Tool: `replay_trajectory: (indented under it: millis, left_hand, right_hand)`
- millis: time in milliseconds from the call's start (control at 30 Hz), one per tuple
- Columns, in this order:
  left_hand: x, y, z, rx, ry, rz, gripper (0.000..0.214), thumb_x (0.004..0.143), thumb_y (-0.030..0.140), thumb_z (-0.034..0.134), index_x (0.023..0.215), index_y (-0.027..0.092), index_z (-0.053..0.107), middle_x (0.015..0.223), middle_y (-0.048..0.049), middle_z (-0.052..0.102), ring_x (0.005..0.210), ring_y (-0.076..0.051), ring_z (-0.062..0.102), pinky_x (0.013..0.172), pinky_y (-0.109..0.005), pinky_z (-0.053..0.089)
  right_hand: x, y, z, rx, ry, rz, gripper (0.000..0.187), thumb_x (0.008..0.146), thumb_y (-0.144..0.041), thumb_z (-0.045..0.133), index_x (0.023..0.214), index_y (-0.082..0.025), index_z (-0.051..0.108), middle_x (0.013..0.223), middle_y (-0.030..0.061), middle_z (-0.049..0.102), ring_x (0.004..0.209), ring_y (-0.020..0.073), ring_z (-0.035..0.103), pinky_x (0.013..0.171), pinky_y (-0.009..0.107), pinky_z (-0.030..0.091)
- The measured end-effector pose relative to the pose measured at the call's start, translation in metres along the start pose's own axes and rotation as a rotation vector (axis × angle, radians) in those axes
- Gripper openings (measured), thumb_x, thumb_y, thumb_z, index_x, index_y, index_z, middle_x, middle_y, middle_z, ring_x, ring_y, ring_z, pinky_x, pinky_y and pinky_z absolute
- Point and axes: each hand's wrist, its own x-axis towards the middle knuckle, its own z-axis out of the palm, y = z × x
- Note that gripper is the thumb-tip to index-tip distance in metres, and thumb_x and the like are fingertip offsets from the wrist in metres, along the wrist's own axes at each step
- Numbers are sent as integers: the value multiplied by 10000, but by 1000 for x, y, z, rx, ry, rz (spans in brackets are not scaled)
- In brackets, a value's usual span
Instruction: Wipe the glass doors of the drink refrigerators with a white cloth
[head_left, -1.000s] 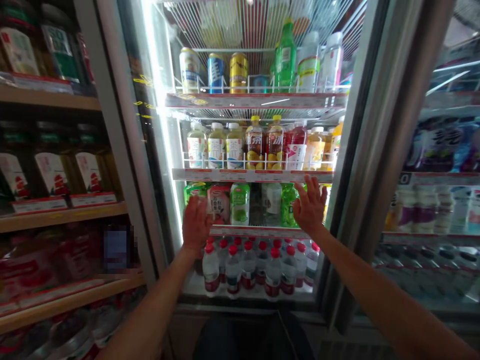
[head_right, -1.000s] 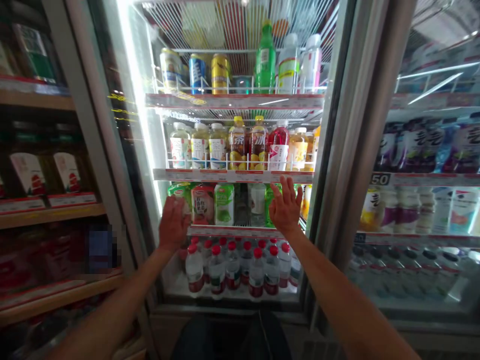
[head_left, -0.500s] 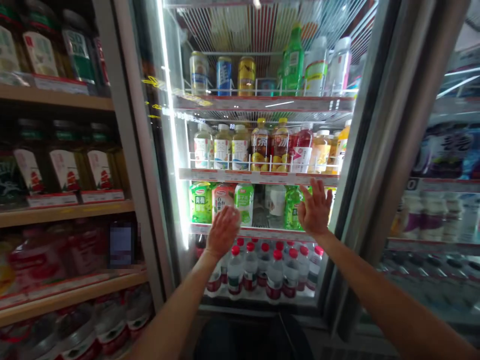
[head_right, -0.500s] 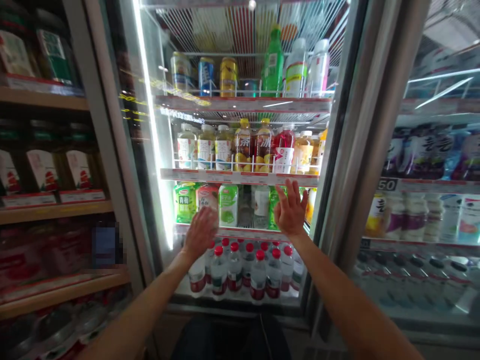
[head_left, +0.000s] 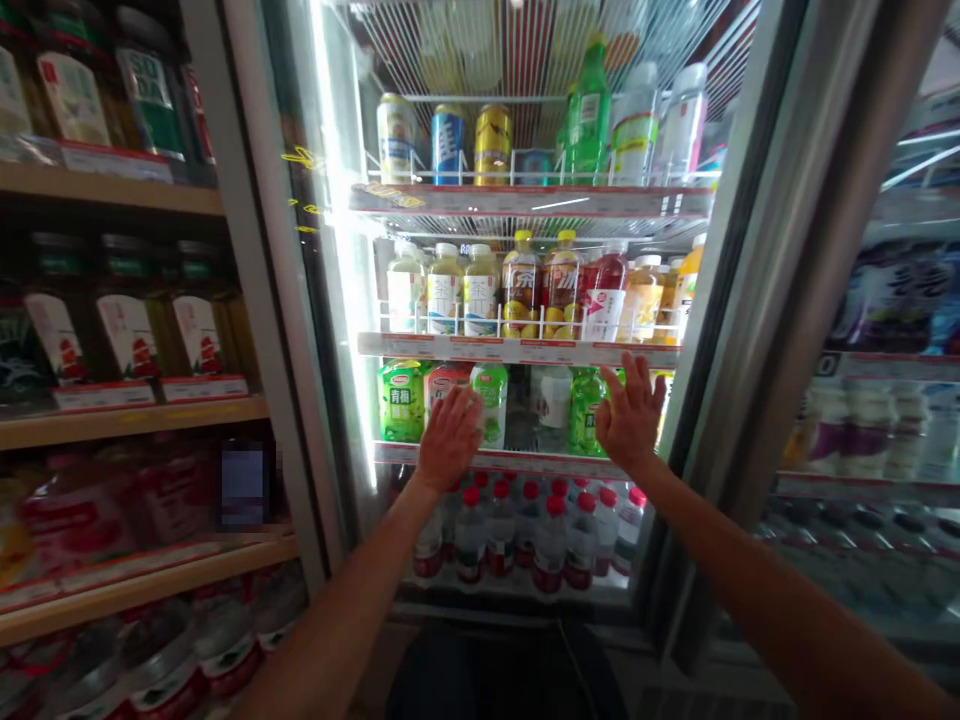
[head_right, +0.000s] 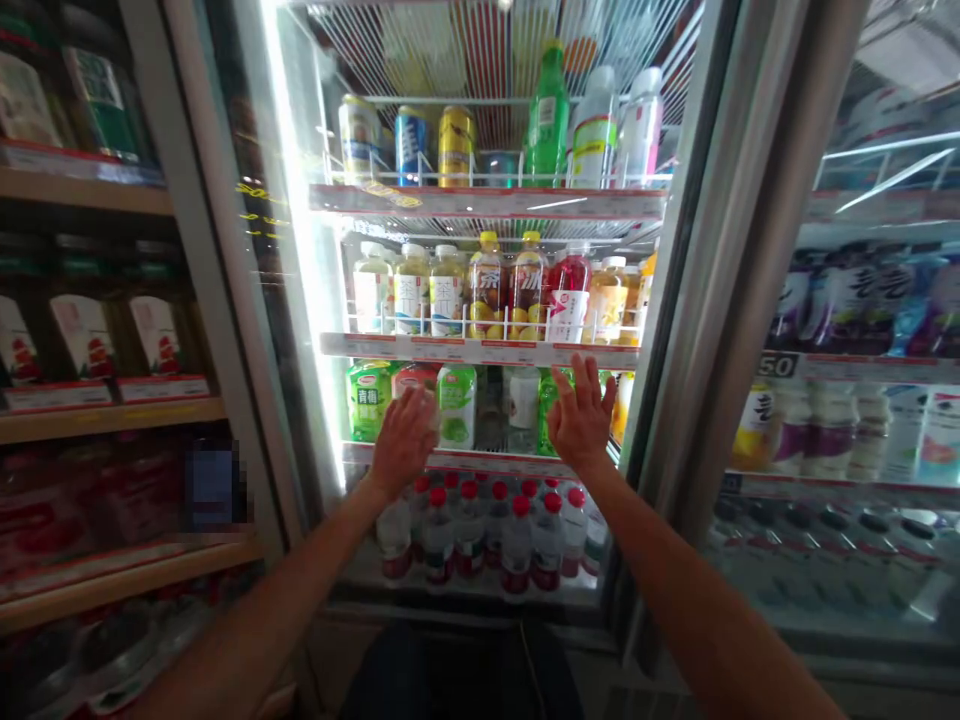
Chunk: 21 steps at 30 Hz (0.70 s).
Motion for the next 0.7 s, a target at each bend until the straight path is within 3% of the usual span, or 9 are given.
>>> replay_trajectory:
  millis: [67,133,200,300,433,500,567,633,700]
  left_hand:
    - [-9,-32,-15,30,88,-149,526,870,234,419,1373,130,304,1462,-179,277,1391,-260,146,1115,-476,223]
    - [-15,-59,-27,67,187,-386,510,879,244,400,1364,114,314,1474,-190,235,1393,-262,140,1120,-483,206]
    - [-15,-66,-29,86,235,-494,500,881,246,394,1360,121,323,1476,-183,233,1393,-253,149,1124,-480,201]
    - [-5,-32,-14,46,181,-348,533,870,226,411,1384,162,284,1487,-150,230,1397,-244,128,1120,-483,215]
    - [9,33,12,-88,-65,101,538,850,195,441,1373,212,313,1411,-99,402,1379,-218,202,1093,-433,296]
    - [11,38,13,-74,-78,164,528,845,196,455,1359,221,337,1378,-85,450,1366,-201,242,1080,-393,327]
    - [9,18,5,-40,-25,118,539,844,204,467,1364,231,327,1406,-87,413,1368,-200,238,1078,-389,331]
    - [7,-15,-8,-3,65,-6,560,850,202,456,1384,193,286,1468,-139,286,1390,-243,155,1094,-463,285]
    - [8,-40,-19,60,194,-269,536,863,212,434,1379,170,295,1488,-156,224,1395,-245,134,1114,-478,237]
  right_hand:
    - [0,-1,0,3,0,1,478,814,-178,429,1292,-183,436,1453,119,325,1372,247,226,1094,505,171]
    - [0,-1,0,6,16,0,481,806,-169,441,1287,-172,442,1446,128,335,1373,248,222,1098,506,160]
    - [1,-2,0,7,26,-2,474,803,-169,444,1277,-165,451,1438,134,346,1373,253,221,1096,512,161]
    - [1,-3,0,-2,13,0,462,807,-175,434,1268,-163,457,1433,133,353,1369,258,229,1088,519,178]
    - [0,-2,0,-8,3,7,461,813,-179,430,1273,-163,456,1446,132,332,1369,261,227,1093,518,158]
    - [0,-2,-1,-4,5,1,469,814,-175,430,1282,-170,446,1453,126,323,1371,254,223,1095,510,157]
    - [1,-2,-1,-2,9,-6,471,813,-176,431,1284,-177,439,1449,121,331,1372,247,225,1095,501,168]
    - [1,-2,0,-2,6,4,468,813,-180,430,1280,-184,440,1443,118,340,1373,243,224,1096,498,169]
    - [0,-2,0,-2,-7,27,468,810,-186,427,1278,-190,444,1442,116,343,1375,244,217,1098,507,157]
